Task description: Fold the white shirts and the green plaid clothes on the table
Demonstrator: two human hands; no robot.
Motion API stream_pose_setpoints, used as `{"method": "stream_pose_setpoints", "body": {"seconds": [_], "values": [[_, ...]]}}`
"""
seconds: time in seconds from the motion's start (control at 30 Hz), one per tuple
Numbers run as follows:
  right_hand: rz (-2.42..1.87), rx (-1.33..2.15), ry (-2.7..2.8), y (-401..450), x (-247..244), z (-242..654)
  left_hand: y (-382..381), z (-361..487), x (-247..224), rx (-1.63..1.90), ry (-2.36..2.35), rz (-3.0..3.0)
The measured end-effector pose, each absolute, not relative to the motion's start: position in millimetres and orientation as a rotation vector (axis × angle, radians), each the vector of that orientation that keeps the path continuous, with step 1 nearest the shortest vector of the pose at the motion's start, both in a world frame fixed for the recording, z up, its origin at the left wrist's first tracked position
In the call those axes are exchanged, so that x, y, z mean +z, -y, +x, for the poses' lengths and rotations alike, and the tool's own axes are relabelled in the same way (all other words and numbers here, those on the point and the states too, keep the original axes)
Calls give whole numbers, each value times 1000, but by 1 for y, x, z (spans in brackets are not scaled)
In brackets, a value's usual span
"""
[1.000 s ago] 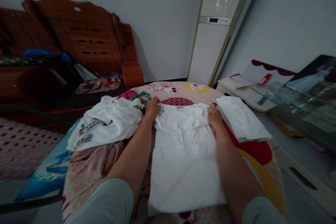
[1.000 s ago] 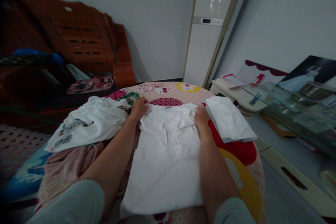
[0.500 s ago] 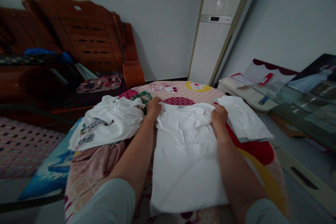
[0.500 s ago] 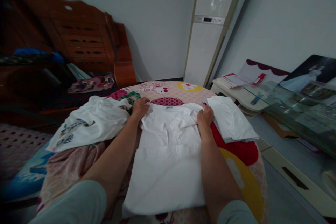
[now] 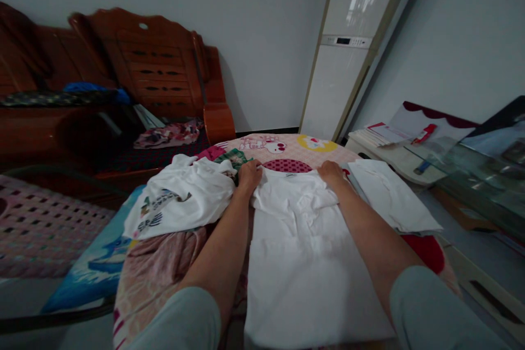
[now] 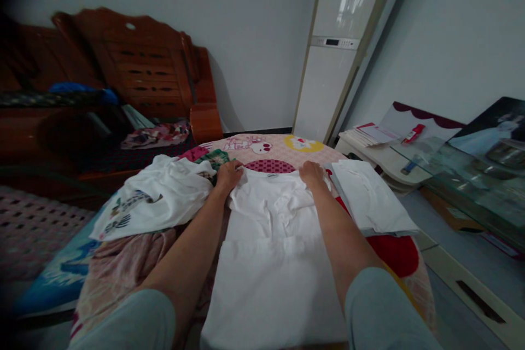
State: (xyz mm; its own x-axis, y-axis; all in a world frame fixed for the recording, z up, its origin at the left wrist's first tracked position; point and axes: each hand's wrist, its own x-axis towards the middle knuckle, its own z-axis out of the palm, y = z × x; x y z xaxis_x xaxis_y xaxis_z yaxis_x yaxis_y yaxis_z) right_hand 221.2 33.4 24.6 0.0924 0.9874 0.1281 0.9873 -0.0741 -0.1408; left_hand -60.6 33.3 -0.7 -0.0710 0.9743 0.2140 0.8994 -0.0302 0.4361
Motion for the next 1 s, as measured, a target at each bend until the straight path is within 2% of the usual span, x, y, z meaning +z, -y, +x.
{"method": "stream_pose_setpoints", "body": {"seconds": [0.13,0.3,0.43,0.57,0.83,1.0], "values": [[-2282,-34,2012,-38,17,223,-33,-60,1,705,-2069,2001],[-2243,-37,2070,-41,30,223,-33,-61,7,752,-2014,2017],[-2118,-241,2040,-41,44,216,-31,-61,14,948,-1966,2040],[-2048,-409,2070,-41,41,209,-30,-60,12,921,-2010,2011],[-2161,-222,2118,-55,4,216,-34,-61,-3,741,-2102,1975],[-2166,-86,1927,-50,17,220,-37,-60,-5,706,-2124,1955]]}}
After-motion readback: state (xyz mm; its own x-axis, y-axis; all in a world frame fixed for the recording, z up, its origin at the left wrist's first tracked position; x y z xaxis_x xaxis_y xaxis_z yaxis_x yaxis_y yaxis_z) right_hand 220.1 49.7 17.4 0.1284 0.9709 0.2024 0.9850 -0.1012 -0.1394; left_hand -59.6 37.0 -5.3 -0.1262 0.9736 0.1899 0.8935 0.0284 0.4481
